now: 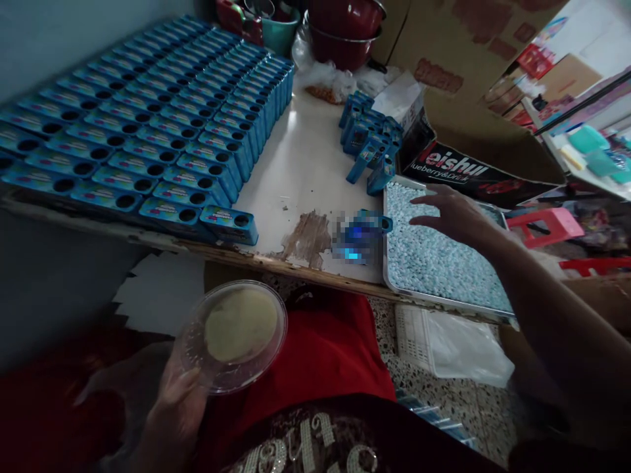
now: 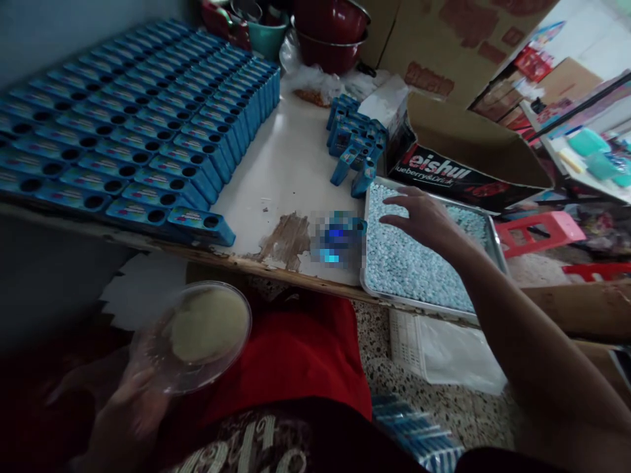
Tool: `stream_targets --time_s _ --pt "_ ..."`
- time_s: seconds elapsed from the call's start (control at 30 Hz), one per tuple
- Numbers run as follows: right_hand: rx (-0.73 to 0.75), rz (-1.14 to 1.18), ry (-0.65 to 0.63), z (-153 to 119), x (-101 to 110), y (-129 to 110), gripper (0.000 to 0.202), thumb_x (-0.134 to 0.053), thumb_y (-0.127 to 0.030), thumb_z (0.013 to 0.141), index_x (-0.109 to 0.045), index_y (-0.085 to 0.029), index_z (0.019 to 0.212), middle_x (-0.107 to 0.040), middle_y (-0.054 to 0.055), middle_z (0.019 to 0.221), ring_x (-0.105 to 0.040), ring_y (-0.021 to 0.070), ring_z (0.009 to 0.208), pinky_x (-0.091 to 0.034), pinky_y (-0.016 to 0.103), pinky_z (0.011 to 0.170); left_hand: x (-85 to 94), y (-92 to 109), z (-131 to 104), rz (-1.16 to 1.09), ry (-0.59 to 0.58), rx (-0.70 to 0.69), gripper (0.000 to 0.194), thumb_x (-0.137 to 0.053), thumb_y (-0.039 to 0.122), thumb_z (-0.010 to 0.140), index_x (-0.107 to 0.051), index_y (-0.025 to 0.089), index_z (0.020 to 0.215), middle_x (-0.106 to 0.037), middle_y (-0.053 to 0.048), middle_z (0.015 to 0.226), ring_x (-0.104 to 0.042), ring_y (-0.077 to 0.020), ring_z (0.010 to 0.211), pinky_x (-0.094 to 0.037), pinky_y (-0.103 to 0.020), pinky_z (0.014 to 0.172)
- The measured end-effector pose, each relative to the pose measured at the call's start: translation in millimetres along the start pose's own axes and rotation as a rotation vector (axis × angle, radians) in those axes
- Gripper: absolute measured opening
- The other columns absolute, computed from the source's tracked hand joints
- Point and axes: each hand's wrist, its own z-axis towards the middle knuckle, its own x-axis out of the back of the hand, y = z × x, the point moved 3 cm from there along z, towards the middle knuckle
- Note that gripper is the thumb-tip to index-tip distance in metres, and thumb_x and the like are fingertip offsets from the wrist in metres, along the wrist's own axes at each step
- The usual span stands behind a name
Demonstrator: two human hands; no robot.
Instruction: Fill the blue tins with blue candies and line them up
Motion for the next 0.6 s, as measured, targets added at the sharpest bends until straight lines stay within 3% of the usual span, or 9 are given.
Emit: stream_targets --time_s 0.07,0.13,0.23,0.3,0.43,0.6 --pt "0.069 0.085 0.031 -2 -9 -17 0.057 -0.082 -0.056 0.103 -0.084 -0.024 0.151 -0.073 0.019 0.166 -0.074 0.0449 0.145 -0.064 0.057 0.115 1.3 -7 -1 -0.032 -0.006 0.014 0.082 -0.098 0.051 0.075 -0.078 0.042 0.154 -0.070 0.002 0.173 -0.045 -0.0468 0.177 -0.067 -0.051 0.125" --pt "0.102 0.145 -0.029 1 -22 -40 0.061 -0.084 -0.049 0.101 -0.079 -0.025 0.157 -0.079 0.018 0.156 -0.079 0.0425 0.134 -0.066 0.054 0.108 1.4 -12 -3 -0.071 -0.016 0.041 0.076 -0.098 0.047 0.076 -0.081 0.039 0.150 -0.073 0.000 0.169 -0.051 -0.0458 0.173 -0.063 -0.052 0.131" --pt "0.091 0.145 -0.124 16 -39 -77 0.048 -0.082 -0.041 0.097 -0.085 -0.021 0.141 -0.089 0.015 0.121 -0.084 0.0389 0.106 -0.065 0.051 0.096 -1.4 -12 -8 -0.124 -0.003 0.047 0.072 -0.101 0.045 0.075 -0.084 0.038 0.145 -0.079 -0.002 0.161 -0.062 -0.0447 0.164 -0.059 -0.053 0.135" --pt "0.076 0.190 -0.113 30 -41 -107 0.037 -0.078 -0.040 0.097 -0.089 -0.020 0.127 -0.088 0.011 0.102 -0.082 0.0357 0.090 -0.063 0.048 0.087 -5.5 -8 -12 -0.138 0.011 0.035 0.073 -0.102 0.044 0.076 -0.084 0.037 0.146 -0.080 -0.004 0.159 -0.065 -0.0436 0.161 -0.057 -0.053 0.137" --pt "0.168 0.279 -0.075 54 -31 -179 0.031 -0.076 -0.037 0.097 -0.091 -0.022 0.119 -0.088 0.009 0.106 -0.082 0.0346 0.097 -0.061 0.042 0.086 -13.0 2 -18 -0.122 0.003 0.000 0.078 -0.102 0.046 0.076 -0.082 0.033 0.150 -0.079 -0.007 0.161 -0.063 -0.0442 0.164 -0.054 -0.054 0.140" --pt "0.266 0.129 -0.069 81 -32 -251 0.032 -0.073 -0.025 0.097 -0.091 -0.014 0.121 -0.086 0.011 0.106 -0.077 0.0272 0.094 -0.048 0.035 0.081 -10.2 2 -20 -0.076 0.060 -0.005 0.083 -0.100 0.050 0.073 -0.080 0.029 0.151 -0.077 -0.010 0.163 -0.059 -0.0470 0.167 -0.050 -0.058 0.143"
